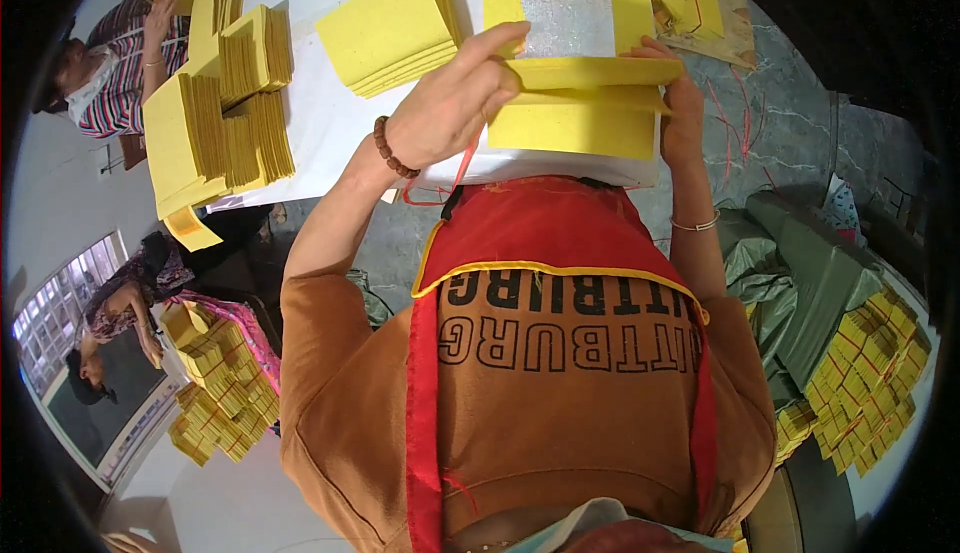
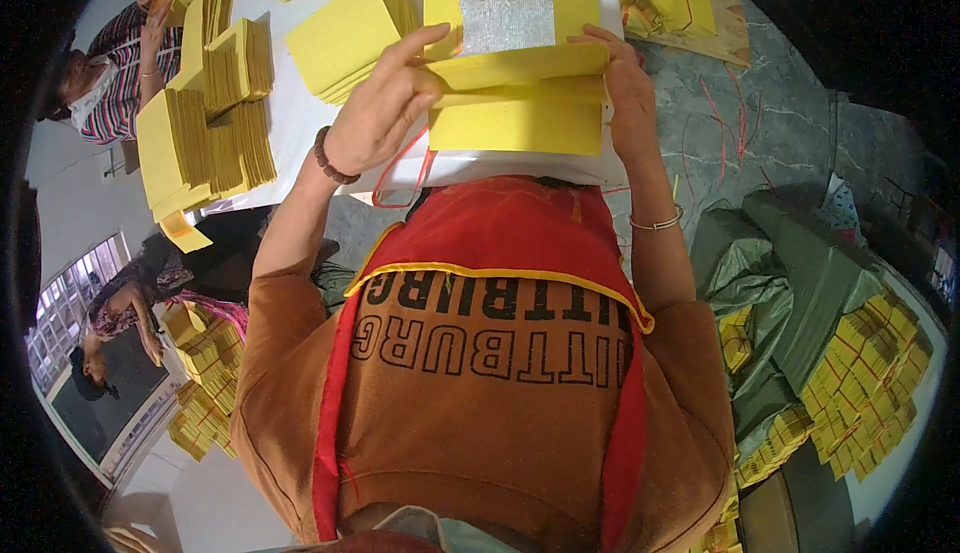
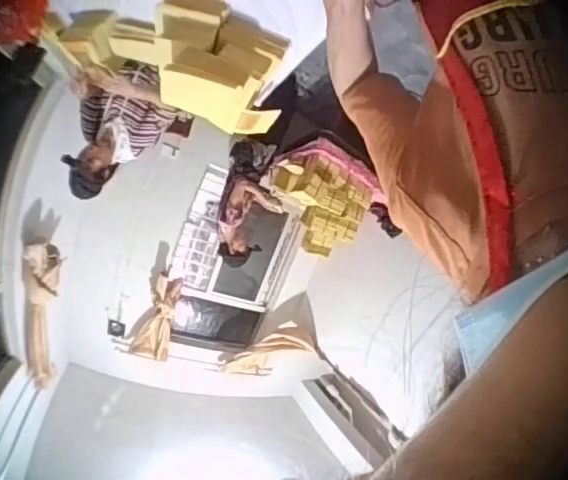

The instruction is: Organizing and stacking individual sheets of joss paper into neat bundles on a table.

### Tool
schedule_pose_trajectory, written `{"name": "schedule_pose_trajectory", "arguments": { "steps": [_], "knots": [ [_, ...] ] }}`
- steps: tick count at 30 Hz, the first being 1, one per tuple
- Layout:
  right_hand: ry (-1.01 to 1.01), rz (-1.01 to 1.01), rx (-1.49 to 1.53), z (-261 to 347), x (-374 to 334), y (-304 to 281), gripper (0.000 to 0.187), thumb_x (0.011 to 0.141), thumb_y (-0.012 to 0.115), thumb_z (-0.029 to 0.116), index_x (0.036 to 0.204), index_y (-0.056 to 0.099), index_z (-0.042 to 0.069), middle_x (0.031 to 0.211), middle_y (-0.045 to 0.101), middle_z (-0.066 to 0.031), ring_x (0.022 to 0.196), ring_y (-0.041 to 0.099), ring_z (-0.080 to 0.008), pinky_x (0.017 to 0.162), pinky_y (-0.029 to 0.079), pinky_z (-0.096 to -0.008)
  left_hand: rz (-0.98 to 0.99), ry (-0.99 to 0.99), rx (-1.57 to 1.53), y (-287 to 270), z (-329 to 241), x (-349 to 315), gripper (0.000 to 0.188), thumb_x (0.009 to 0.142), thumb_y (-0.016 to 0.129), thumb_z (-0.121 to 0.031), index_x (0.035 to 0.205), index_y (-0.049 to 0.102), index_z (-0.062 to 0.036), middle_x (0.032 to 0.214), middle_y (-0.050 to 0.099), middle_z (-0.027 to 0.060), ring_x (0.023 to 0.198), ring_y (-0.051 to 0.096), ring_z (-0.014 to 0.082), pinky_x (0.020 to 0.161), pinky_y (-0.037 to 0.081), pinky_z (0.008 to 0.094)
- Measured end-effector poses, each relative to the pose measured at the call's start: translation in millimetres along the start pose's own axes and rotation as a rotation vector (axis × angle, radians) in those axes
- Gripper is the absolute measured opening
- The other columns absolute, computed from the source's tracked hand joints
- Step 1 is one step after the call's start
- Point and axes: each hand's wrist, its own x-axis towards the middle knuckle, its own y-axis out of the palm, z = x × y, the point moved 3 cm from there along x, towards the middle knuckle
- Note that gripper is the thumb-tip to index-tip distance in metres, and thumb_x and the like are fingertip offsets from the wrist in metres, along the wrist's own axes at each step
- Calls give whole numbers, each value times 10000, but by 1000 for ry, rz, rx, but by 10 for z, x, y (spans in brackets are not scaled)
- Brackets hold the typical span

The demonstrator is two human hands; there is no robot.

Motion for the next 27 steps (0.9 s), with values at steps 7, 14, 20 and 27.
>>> {"name": "schedule_pose_trajectory", "arguments": {
  "steps": [7, 14, 20, 27],
  "knots": [
    [-25, -16, 65, 18, -17, 30, 307, 880, 509, 200, 1117, 572, 15, 1267, 490, -103, 1181, 419, -192, 1001, 307, -317, -79, -159, -129, 13, 93, -25, 94, 931, 454, -118, 908, 486, -32, 1119, 569, 133, 674, 592, 240, 618, 486, 335],
    [116, -64, -86, -15, -23, 33, 291, 785, 653, 98, 1061, 590, 34, 1255, 493, -92, 1156, 435, -185, 973, 336, -300, -45, -202, -112, 12, 108, -63, 97, 931, 473, -134, 926, 498, -40, 860, 571, 103, 633, 586, 207, 595, 474, 313],
    [64, -84, -121, -46, -26, 35, 293, 786, 657, 105, 1061, 589, 31, 1250, 499, -97, 1126, 458, -184, 951, 357, -296, -53, -182, -122, 28, 107, -57, 128, 914, 519, -165, 897, 532, -39, 775, 548, 89, 627, 568, 205, 584, 455, 302],
    [50, -91, -138, -21, -8, 56, 292, 776, 658, 91, 1055, 595, 31, 1226, 516, -90, 1126, 458, -185, 952, 357, -298, -57, -292, -191, 63, 170, -79, 166, 899, 555, -206, 900, 552, -40, 773, 563, 77, 628, 560, 185, 584, 445, 290]
  ]
}}
